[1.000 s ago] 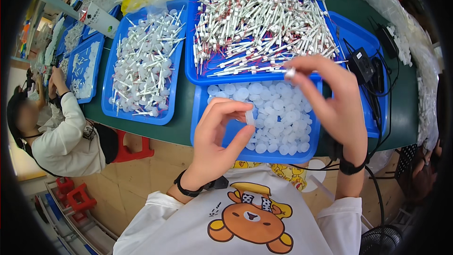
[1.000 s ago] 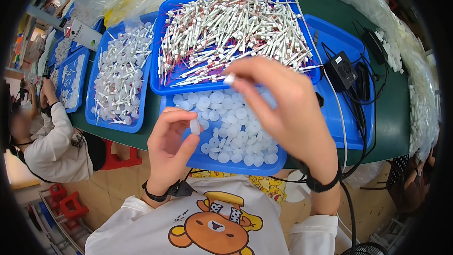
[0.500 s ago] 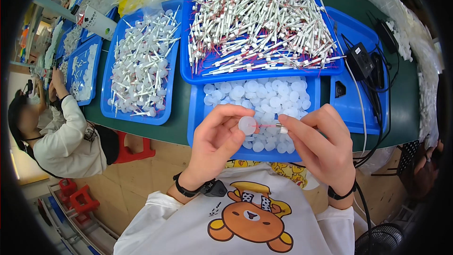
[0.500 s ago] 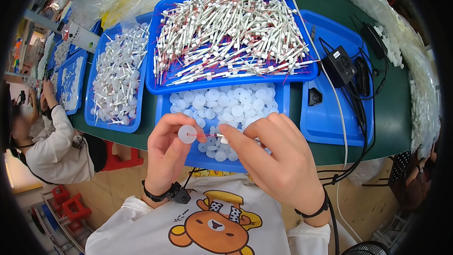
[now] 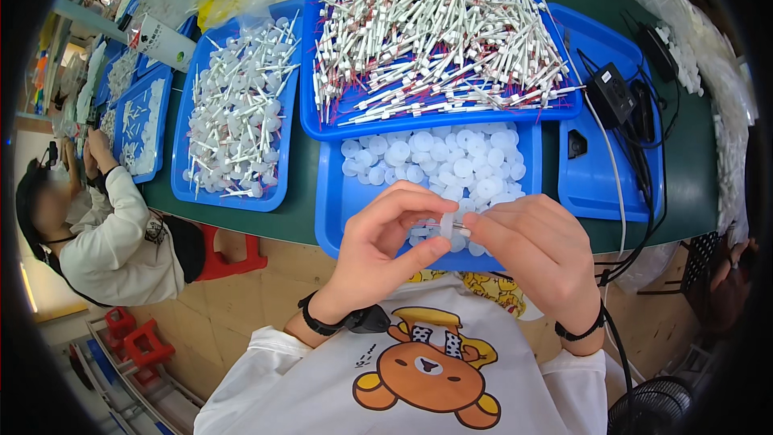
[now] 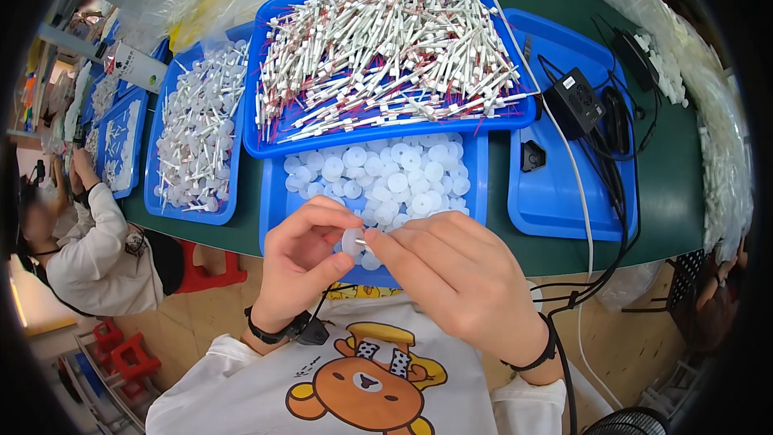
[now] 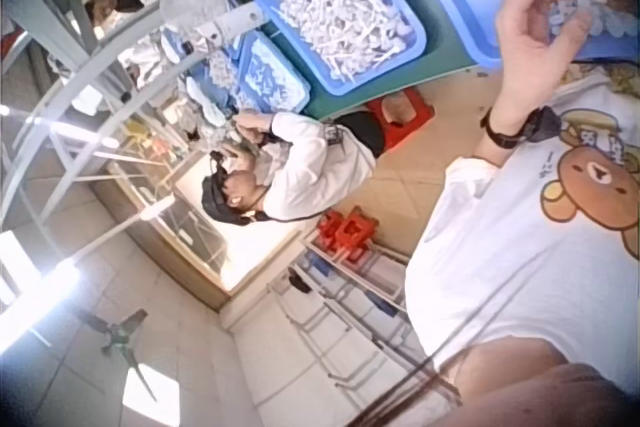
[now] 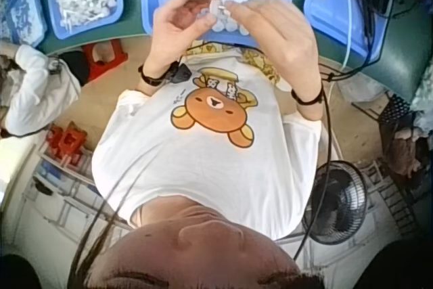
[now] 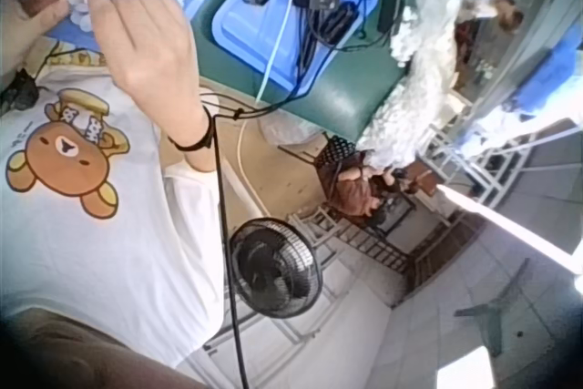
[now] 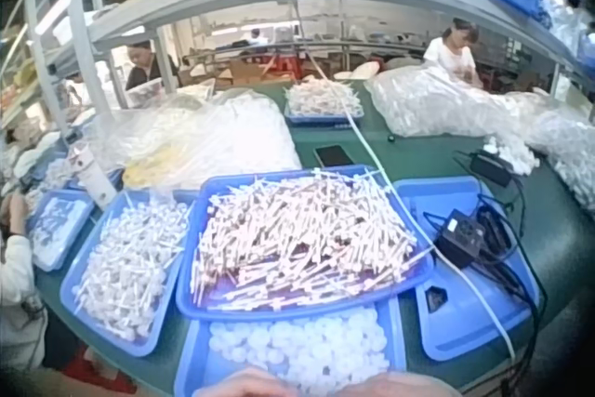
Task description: The person repeatedly picks a small white plastic cap and a short white rod with colored wires, inserts the rod into the cap, and places the assembled unit into a blue tray. The process continues throughout the clip with consistent hand movements.
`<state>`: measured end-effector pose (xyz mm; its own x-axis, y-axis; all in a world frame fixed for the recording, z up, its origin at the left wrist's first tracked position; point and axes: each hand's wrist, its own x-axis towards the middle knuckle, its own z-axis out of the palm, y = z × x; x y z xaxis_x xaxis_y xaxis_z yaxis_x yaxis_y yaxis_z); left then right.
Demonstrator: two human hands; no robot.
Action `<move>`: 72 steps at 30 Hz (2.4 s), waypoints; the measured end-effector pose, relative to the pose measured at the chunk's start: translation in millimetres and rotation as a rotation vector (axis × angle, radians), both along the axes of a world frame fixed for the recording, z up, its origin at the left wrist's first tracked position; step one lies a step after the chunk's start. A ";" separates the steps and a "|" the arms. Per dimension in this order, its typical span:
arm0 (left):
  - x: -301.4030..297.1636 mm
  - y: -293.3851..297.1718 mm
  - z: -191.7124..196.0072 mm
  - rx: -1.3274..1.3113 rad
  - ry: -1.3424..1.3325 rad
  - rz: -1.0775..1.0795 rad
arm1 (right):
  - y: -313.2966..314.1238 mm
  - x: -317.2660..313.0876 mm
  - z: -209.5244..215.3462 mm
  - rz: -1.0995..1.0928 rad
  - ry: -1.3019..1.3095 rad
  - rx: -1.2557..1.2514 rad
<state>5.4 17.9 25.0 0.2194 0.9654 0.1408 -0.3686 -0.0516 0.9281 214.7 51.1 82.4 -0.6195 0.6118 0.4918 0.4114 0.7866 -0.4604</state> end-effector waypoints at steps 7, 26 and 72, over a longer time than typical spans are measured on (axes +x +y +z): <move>4.9 -4.9 2.4 0.002 0.098 0.133 | -6.4 -3.8 -4.4 -0.040 0.112 -0.165; -25.4 -5.6 22.5 0.334 0.725 0.104 | -17.2 -8.7 -14.6 -0.043 0.317 -1.041; -16.9 6.9 -19.6 0.396 1.188 0.291 | 145.5 -28.5 -32.1 -0.179 -0.406 0.281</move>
<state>-11.5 24.9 5.3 0.1960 0.9362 0.2919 0.7415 -0.3362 0.5807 186.2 196.6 50.3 -0.6920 0.6047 0.3942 0.6523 0.7577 -0.0172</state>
